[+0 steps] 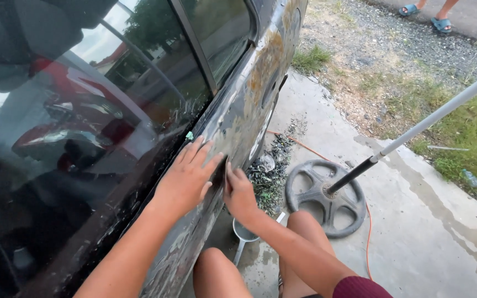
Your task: The person crouches beside a dark-colored car and uses a red sanding block to sand the side panel near the rear door. They repeatedly dip the sanding block into a metal cup on the ground to wet it before continuing to sand the surface.
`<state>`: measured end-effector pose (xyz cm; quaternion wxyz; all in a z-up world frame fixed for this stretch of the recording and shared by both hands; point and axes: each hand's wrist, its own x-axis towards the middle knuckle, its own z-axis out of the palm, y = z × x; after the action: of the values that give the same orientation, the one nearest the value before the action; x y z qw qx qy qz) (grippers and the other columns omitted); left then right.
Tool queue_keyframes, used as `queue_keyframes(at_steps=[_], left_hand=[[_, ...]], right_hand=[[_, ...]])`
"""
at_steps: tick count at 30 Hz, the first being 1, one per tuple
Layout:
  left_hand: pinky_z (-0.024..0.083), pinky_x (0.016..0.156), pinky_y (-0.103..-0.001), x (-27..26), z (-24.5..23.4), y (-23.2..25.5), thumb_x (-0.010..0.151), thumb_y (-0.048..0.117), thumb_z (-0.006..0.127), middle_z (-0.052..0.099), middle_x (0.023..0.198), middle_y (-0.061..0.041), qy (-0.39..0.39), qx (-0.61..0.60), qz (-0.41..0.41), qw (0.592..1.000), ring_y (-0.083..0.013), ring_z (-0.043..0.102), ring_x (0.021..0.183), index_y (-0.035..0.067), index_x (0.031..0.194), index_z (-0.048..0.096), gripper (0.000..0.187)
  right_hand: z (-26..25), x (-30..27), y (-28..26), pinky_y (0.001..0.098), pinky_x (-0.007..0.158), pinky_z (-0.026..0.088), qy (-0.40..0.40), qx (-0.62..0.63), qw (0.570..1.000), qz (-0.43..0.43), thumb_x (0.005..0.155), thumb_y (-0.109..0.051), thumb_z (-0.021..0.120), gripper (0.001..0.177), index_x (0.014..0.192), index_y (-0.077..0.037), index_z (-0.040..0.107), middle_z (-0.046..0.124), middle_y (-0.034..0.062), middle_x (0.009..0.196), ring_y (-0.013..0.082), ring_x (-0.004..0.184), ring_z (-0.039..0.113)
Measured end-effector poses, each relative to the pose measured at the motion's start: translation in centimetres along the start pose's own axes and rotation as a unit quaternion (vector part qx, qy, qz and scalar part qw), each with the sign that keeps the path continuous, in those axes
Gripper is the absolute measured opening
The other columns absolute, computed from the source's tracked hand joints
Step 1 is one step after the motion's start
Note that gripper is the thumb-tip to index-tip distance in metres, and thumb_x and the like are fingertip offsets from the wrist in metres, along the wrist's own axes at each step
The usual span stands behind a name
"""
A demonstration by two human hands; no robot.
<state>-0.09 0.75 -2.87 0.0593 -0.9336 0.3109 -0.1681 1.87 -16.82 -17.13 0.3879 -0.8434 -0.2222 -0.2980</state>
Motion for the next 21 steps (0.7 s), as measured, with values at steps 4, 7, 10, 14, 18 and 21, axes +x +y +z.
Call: queue_keyframes(at_steps=[4,7,10,14,18,21], left_hand=[[0.033,0.122,-0.048,0.3,1.1,-0.4,0.083,0.030,0.078,0.048,0.151,-0.018,0.002,-0.015,0.001,1.000,-0.0381,0.035,0.151,0.015,0.146,0.053,0.069],[0.034,0.123,-0.047,0.3,0.6,-0.2,0.083,0.029,0.077,0.049,0.149,-0.017,0.005,-0.006,-0.006,1.000,-0.0367,0.036,0.151,0.015,0.147,0.052,0.069],[0.032,0.123,-0.047,-0.2,-0.1,0.4,0.089,0.027,0.072,0.049,0.150,-0.016,-0.025,-0.006,-0.017,1.000,-0.0355,0.035,0.152,0.016,0.148,0.051,0.063],[0.032,0.123,-0.047,0.5,-1.0,0.1,0.092,0.025,0.073,0.049,0.149,-0.018,-0.020,-0.029,-0.016,0.999,-0.0366,0.036,0.151,0.012,0.148,0.050,0.062],[0.033,0.123,-0.048,0.4,-0.3,0.3,0.087,0.026,0.079,0.052,0.147,-0.017,0.016,-0.045,-0.009,0.999,-0.0371,0.037,0.150,0.011,0.147,0.053,0.067],[0.033,0.123,-0.048,0.4,-0.4,0.3,0.088,0.024,0.078,0.052,0.145,-0.018,0.017,-0.055,-0.006,0.998,-0.0379,0.038,0.149,0.011,0.147,0.052,0.066]], right_hand=[[0.9,-4.0,-0.5,0.0250,0.062,0.056,-0.058,0.012,0.997,-0.052,0.089,0.001,0.054,0.051,0.140,0.003,0.061,0.058,0.0073,0.081,0.0330,0.063,0.064],[-0.2,0.4,1.1,0.0365,0.056,0.056,0.014,0.001,0.997,-0.079,0.093,-0.006,0.060,0.041,0.133,0.001,0.065,0.064,0.0126,0.085,0.0342,0.072,0.069],[-3.8,4.3,0.7,0.0426,0.060,0.051,0.000,0.088,0.981,0.172,0.095,-0.023,0.068,0.020,0.082,-0.009,0.074,0.066,0.0126,0.062,0.0340,0.066,0.071],[-6.7,4.5,4.5,0.0441,0.083,0.056,0.097,0.471,0.749,0.456,0.087,-0.011,0.078,0.030,0.114,-0.003,0.068,0.072,0.0112,0.101,0.0254,0.093,0.070],[-8.3,2.2,9.7,0.0529,0.101,0.054,0.047,0.599,0.688,0.407,0.094,0.002,0.068,0.034,0.127,-0.005,0.062,0.071,0.0134,0.121,0.0340,0.115,0.070],[-9.9,3.7,6.1,0.0566,0.098,0.055,0.051,0.578,0.715,0.390,0.091,0.004,0.072,0.033,0.121,-0.003,0.064,0.072,0.0146,0.113,0.0343,0.108,0.072]])
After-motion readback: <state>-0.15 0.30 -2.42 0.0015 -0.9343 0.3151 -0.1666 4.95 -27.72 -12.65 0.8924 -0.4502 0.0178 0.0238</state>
